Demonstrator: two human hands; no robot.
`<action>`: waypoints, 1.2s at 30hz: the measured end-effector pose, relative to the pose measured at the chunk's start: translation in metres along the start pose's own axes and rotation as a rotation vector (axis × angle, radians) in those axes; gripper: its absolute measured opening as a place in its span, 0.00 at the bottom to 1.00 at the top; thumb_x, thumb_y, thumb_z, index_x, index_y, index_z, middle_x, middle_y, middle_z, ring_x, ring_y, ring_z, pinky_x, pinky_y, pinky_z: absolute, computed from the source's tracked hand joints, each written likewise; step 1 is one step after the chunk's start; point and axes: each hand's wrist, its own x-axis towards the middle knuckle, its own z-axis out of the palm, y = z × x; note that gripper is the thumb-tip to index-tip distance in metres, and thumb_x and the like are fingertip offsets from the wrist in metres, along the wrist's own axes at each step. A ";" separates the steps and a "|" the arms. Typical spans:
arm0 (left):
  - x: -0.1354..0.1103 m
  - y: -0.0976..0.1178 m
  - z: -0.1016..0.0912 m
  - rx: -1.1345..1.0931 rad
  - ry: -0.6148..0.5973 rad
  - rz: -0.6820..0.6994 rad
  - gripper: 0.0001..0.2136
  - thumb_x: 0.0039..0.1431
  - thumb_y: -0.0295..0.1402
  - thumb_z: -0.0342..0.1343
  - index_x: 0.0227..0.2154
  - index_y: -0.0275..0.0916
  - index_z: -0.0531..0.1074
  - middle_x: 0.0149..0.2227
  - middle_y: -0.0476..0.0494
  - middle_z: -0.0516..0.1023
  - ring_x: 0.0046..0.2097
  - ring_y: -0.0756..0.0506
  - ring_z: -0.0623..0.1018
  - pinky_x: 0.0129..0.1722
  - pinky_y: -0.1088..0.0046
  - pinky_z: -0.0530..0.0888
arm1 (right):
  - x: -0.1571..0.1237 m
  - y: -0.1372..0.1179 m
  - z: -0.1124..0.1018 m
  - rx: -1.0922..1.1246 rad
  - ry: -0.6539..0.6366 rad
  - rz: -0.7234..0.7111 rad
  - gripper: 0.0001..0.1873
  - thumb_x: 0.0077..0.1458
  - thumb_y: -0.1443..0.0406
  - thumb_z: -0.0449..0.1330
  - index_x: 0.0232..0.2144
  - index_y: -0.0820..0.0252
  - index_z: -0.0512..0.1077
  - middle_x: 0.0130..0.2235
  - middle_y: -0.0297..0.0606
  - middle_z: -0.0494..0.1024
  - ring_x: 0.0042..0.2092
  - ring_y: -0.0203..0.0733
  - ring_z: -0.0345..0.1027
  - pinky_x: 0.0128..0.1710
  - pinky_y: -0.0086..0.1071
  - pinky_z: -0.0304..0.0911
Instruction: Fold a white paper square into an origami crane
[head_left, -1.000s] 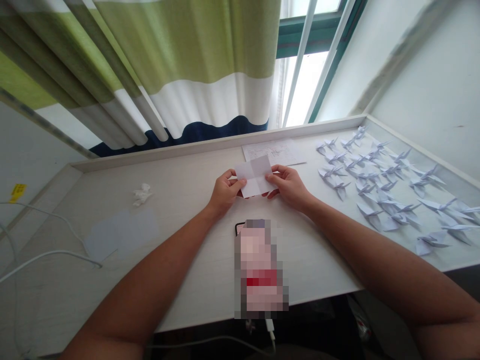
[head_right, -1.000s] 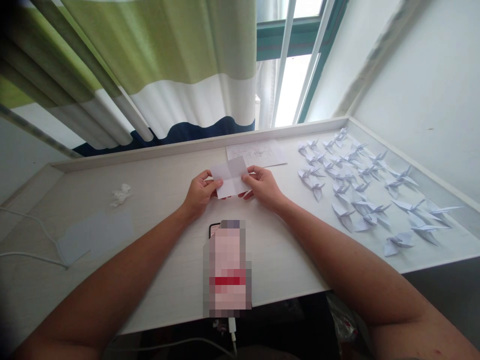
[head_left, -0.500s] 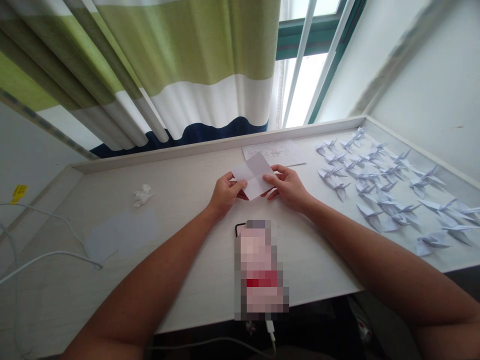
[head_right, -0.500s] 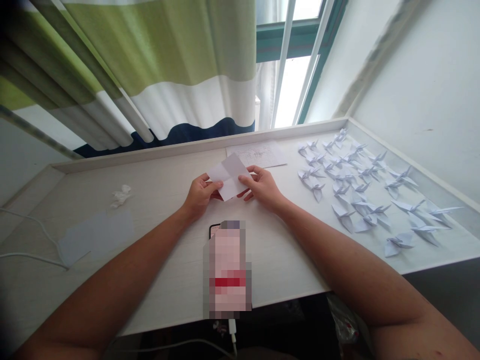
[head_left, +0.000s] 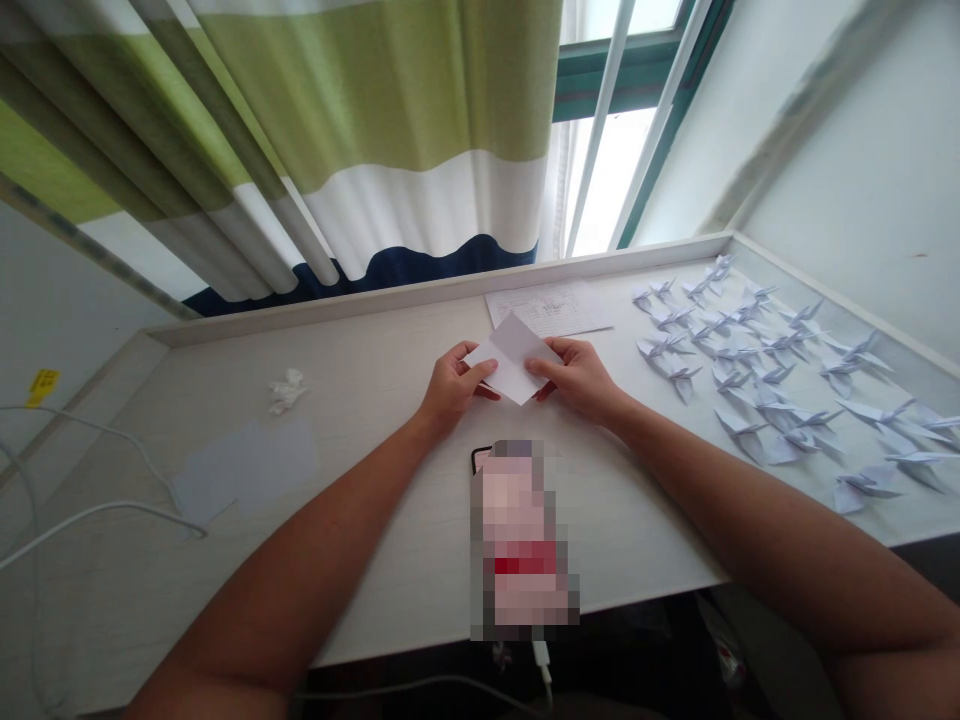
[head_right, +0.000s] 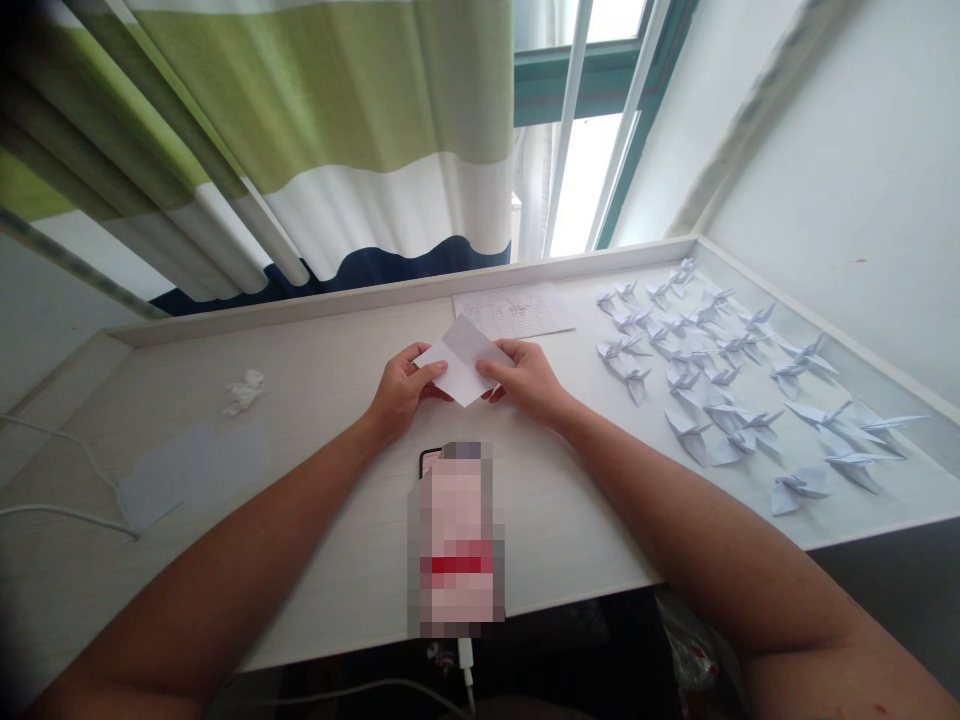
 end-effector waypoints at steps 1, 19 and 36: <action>0.000 0.000 0.000 -0.001 -0.004 0.005 0.17 0.49 0.39 0.71 0.35 0.36 0.73 0.32 0.45 0.80 0.31 0.47 0.81 0.26 0.72 0.82 | 0.000 0.000 0.000 0.012 0.002 0.003 0.14 0.48 0.59 0.71 0.35 0.62 0.80 0.31 0.39 0.82 0.29 0.39 0.76 0.23 0.30 0.74; 0.000 0.001 -0.001 -0.028 0.039 0.003 0.18 0.49 0.42 0.71 0.35 0.37 0.72 0.30 0.47 0.80 0.28 0.47 0.82 0.25 0.72 0.81 | 0.003 -0.004 -0.006 0.133 -0.005 0.064 0.21 0.44 0.56 0.75 0.36 0.60 0.76 0.30 0.39 0.82 0.26 0.41 0.78 0.21 0.30 0.72; 0.002 0.003 -0.003 -0.102 0.123 0.006 0.10 0.51 0.35 0.58 0.33 0.36 0.79 0.30 0.43 0.81 0.29 0.44 0.84 0.25 0.71 0.80 | 0.007 -0.004 -0.011 0.176 -0.023 0.160 0.06 0.55 0.65 0.64 0.36 0.57 0.79 0.37 0.43 0.81 0.33 0.43 0.82 0.23 0.31 0.73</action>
